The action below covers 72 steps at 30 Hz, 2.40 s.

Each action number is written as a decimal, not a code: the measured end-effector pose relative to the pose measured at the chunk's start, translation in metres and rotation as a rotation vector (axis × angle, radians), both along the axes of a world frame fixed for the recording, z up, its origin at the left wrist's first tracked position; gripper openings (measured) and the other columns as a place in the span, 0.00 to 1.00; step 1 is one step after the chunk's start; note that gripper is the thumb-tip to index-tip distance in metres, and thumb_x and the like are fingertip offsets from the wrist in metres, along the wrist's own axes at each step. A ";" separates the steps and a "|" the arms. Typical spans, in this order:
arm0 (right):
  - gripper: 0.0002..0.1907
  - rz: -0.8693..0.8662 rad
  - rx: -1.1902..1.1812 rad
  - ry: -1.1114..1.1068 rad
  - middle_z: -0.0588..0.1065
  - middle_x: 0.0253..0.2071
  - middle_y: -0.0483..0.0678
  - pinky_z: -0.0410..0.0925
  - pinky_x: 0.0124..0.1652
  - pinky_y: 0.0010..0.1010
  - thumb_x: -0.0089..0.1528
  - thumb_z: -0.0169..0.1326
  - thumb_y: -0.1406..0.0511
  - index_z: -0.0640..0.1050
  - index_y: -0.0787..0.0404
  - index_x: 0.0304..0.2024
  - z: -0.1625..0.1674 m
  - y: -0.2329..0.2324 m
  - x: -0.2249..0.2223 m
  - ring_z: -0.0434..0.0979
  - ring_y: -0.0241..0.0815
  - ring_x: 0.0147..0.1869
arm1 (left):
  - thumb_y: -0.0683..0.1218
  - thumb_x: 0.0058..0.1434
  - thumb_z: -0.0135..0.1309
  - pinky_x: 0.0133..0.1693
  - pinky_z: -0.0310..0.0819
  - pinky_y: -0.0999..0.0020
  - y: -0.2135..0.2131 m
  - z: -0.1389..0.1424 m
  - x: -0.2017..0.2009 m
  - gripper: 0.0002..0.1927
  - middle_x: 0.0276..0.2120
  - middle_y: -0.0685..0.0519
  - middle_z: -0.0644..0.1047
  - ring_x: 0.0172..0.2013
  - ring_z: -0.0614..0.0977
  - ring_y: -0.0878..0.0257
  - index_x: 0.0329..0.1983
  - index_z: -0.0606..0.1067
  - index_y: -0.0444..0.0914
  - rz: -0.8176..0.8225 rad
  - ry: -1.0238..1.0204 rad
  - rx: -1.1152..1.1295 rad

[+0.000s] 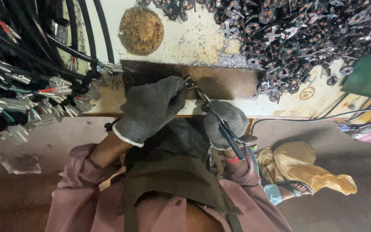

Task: The person attaches metal connectors to the ends of multicolored wires at a workbench. Using pliers, they crimp each connector onto a stripped wire end and set the finished assembly aside, repeating the process for successive wires.

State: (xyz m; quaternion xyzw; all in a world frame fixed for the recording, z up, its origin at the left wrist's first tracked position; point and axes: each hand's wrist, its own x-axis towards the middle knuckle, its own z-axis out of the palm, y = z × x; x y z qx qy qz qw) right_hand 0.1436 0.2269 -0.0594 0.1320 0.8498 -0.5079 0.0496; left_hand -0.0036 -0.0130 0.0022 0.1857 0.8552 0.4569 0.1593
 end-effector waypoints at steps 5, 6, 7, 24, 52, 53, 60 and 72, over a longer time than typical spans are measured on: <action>0.12 0.171 0.319 0.263 0.81 0.40 0.51 0.75 0.49 0.42 0.56 0.64 0.65 0.82 0.59 0.42 0.006 -0.003 -0.008 0.84 0.53 0.45 | 0.44 0.66 0.57 0.30 0.75 0.55 0.001 0.004 -0.001 0.05 0.35 0.46 0.79 0.30 0.82 0.46 0.40 0.75 0.39 -0.022 -0.027 -0.010; 0.12 0.165 0.289 0.277 0.81 0.40 0.51 0.75 0.49 0.41 0.56 0.64 0.65 0.82 0.59 0.42 0.010 -0.005 -0.013 0.84 0.52 0.45 | 0.44 0.66 0.57 0.29 0.75 0.54 0.002 0.004 -0.002 0.05 0.34 0.46 0.79 0.29 0.82 0.46 0.39 0.75 0.39 -0.021 -0.034 -0.021; 0.12 0.168 0.305 0.269 0.81 0.40 0.51 0.75 0.48 0.41 0.56 0.64 0.65 0.82 0.59 0.42 0.015 -0.008 -0.019 0.84 0.52 0.45 | 0.45 0.65 0.58 0.29 0.75 0.54 0.002 0.004 -0.002 0.05 0.34 0.46 0.79 0.29 0.82 0.46 0.40 0.76 0.39 -0.021 -0.032 -0.024; 0.16 0.259 0.049 0.460 0.79 0.32 0.54 0.74 0.35 0.35 0.54 0.64 0.76 0.76 0.63 0.43 0.046 -0.026 -0.069 0.82 0.51 0.33 | 0.44 0.65 0.60 0.36 0.76 0.54 0.010 -0.007 0.017 0.08 0.35 0.46 0.76 0.36 0.81 0.48 0.44 0.76 0.38 0.042 0.134 -0.058; 0.08 0.238 0.131 0.338 0.81 0.35 0.50 0.76 0.40 0.36 0.57 0.64 0.70 0.80 0.61 0.39 0.030 -0.014 -0.045 0.85 0.50 0.38 | 0.43 0.67 0.59 0.35 0.77 0.54 0.012 -0.006 0.010 0.06 0.38 0.45 0.80 0.36 0.83 0.47 0.44 0.75 0.38 0.059 0.022 0.019; 0.08 0.247 0.124 0.338 0.81 0.35 0.50 0.76 0.40 0.36 0.57 0.64 0.71 0.80 0.61 0.39 0.030 -0.014 -0.046 0.85 0.50 0.37 | 0.43 0.67 0.59 0.35 0.77 0.54 0.011 -0.006 0.009 0.06 0.38 0.45 0.80 0.36 0.83 0.47 0.44 0.75 0.38 0.057 0.010 0.031; 0.11 0.267 0.146 0.349 0.81 0.35 0.54 0.76 0.41 0.37 0.56 0.64 0.71 0.79 0.63 0.40 0.038 -0.019 -0.055 0.84 0.52 0.38 | 0.42 0.66 0.58 0.36 0.78 0.57 0.008 -0.003 0.006 0.08 0.40 0.45 0.80 0.37 0.83 0.47 0.46 0.75 0.36 0.014 -0.013 0.067; 0.10 0.217 0.244 0.511 0.80 0.32 0.52 0.76 0.36 0.37 0.56 0.62 0.74 0.78 0.60 0.38 0.030 -0.022 -0.055 0.84 0.51 0.34 | 0.46 0.63 0.60 0.35 0.78 0.54 0.010 -0.012 0.010 0.12 0.41 0.46 0.81 0.36 0.84 0.48 0.49 0.77 0.38 0.005 0.027 -0.042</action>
